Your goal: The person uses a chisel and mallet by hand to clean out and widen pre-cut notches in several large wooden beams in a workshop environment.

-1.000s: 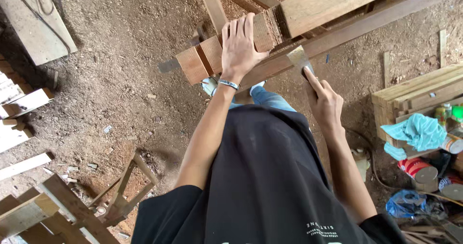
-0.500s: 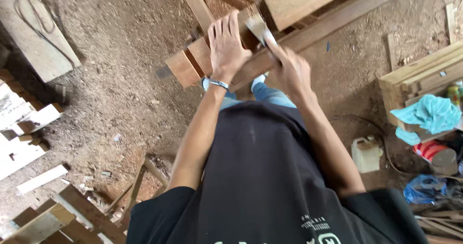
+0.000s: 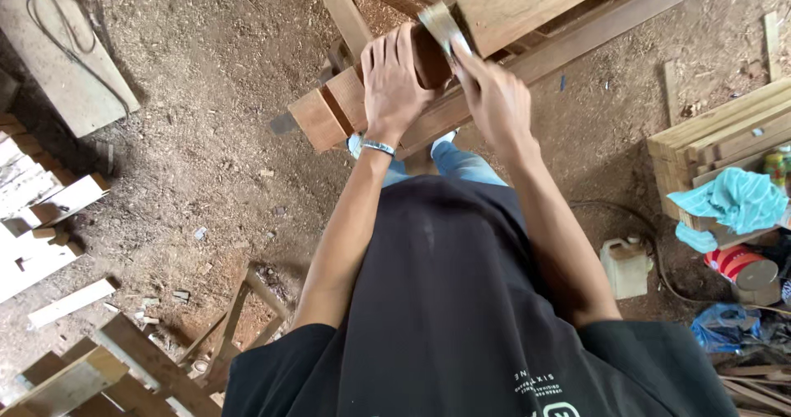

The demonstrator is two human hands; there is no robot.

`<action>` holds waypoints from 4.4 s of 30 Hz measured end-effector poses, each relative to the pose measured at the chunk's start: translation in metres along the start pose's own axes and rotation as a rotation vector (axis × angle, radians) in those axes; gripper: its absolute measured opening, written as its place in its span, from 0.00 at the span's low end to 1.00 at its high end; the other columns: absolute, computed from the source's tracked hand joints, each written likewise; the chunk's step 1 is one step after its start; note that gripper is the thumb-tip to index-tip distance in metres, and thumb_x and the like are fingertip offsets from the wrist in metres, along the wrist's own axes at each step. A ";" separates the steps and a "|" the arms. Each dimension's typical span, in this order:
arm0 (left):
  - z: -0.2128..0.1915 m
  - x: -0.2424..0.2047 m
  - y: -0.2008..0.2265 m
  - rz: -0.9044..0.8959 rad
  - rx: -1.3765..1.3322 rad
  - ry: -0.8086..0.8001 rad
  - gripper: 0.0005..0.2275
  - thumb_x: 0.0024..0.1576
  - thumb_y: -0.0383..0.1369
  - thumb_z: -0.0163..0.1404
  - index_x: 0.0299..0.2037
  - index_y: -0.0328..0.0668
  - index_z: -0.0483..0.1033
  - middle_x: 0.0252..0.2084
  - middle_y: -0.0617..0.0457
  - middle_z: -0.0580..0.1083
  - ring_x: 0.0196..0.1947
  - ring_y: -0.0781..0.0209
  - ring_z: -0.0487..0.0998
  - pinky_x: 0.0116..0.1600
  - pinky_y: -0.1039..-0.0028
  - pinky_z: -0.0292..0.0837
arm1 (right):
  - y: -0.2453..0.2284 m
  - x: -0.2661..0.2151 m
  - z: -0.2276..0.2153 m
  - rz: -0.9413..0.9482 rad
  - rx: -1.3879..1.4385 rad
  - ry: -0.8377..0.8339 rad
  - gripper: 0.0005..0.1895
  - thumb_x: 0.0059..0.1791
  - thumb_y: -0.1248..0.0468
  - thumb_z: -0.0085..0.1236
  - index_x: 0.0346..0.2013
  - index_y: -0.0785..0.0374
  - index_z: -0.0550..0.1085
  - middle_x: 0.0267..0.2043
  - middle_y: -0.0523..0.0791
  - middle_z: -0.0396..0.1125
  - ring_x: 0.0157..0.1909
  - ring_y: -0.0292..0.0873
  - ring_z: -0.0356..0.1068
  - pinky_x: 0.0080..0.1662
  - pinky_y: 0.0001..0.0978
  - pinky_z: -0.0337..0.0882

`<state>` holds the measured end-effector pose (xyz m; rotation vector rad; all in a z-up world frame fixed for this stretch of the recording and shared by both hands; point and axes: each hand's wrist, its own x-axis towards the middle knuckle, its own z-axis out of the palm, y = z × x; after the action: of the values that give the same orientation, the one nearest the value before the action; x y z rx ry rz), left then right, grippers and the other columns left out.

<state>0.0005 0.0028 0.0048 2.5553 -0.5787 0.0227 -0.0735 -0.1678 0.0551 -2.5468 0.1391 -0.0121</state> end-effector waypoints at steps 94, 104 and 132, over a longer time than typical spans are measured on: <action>-0.003 -0.008 0.000 -0.025 0.009 -0.045 0.48 0.37 0.43 0.70 0.66 0.35 0.56 0.59 0.45 0.68 0.62 0.49 0.65 0.71 0.55 0.53 | 0.002 -0.051 -0.028 0.091 -0.172 -0.083 0.22 0.59 0.55 0.51 0.69 0.42 0.68 0.29 0.49 0.68 0.23 0.50 0.70 0.28 0.45 0.70; -0.004 -0.005 0.005 -0.049 0.051 -0.099 0.48 0.34 0.39 0.70 0.67 0.37 0.56 0.61 0.47 0.67 0.64 0.50 0.65 0.74 0.56 0.52 | 0.017 -0.066 -0.022 -0.032 -0.192 0.017 0.23 0.59 0.56 0.53 0.70 0.39 0.67 0.31 0.47 0.69 0.25 0.50 0.70 0.28 0.44 0.69; -0.003 -0.007 0.005 -0.028 0.008 -0.061 0.49 0.34 0.42 0.71 0.67 0.35 0.56 0.60 0.44 0.67 0.63 0.47 0.64 0.72 0.54 0.51 | 0.013 -0.069 -0.037 0.018 -0.113 -0.046 0.24 0.57 0.59 0.55 0.69 0.42 0.68 0.33 0.50 0.70 0.29 0.54 0.72 0.32 0.48 0.71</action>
<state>-0.0077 0.0033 0.0088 2.5797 -0.5662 -0.0630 -0.1443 -0.1925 0.0801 -2.6564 0.1492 0.0628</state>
